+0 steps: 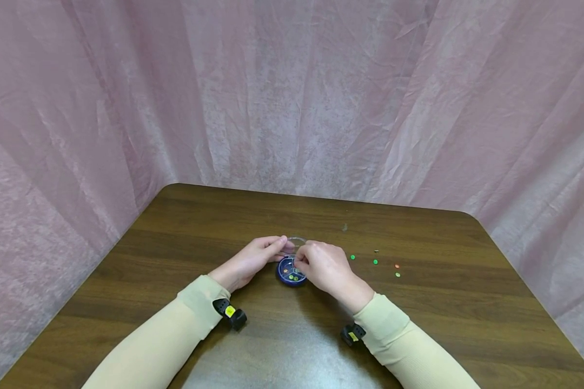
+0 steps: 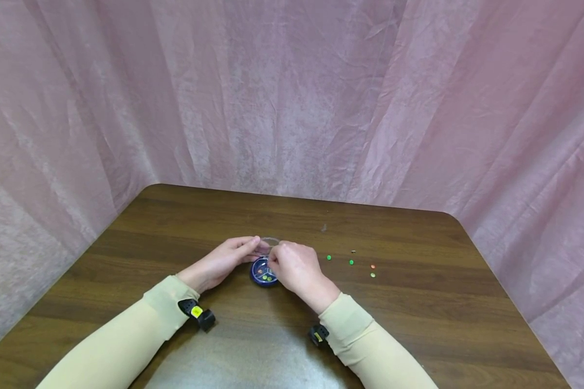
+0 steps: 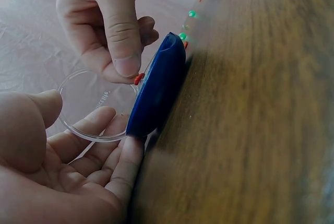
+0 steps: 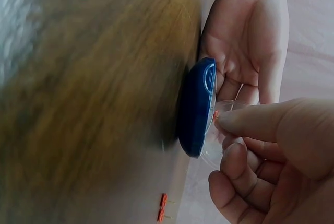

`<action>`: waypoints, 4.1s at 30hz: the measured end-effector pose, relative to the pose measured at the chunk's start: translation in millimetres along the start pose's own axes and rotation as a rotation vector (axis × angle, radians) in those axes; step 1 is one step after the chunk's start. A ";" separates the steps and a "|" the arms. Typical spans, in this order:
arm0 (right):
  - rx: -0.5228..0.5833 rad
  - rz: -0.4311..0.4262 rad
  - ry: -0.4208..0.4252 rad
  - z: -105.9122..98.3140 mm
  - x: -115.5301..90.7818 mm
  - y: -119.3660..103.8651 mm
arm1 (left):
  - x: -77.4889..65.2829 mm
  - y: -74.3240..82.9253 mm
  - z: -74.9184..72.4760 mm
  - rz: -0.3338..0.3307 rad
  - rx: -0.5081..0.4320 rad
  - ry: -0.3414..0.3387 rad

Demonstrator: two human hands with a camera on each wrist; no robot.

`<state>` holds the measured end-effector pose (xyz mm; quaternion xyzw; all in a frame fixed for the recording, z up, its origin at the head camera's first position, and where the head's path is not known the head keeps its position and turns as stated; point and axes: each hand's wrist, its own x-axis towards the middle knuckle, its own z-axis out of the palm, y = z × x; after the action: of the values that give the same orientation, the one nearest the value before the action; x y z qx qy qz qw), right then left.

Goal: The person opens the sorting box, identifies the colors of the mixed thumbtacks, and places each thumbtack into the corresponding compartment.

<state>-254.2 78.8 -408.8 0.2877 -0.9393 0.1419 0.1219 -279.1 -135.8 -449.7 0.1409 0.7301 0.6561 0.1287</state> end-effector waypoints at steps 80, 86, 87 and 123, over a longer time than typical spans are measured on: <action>-0.134 0.113 -0.166 -18.0 -15.4 47.1 | -2.7 -0.3 -2.7 -0.005 0.018 0.001; -0.136 0.106 -0.153 -16.7 -16.8 45.9 | -2.3 -0.7 -2.9 -0.005 0.020 -0.001; -0.136 0.104 -0.150 -16.6 -17.0 45.8 | -2.2 -0.8 -2.9 -0.006 0.020 -0.001; -0.110 0.094 -0.027 -15.6 -13.9 42.3 | -1.7 2.0 -0.6 -0.018 0.013 0.009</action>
<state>-265.0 124.7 -407.0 0.2379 -0.9597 0.0916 0.1180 -277.7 -136.8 -447.6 0.1325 0.7363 0.6507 0.1304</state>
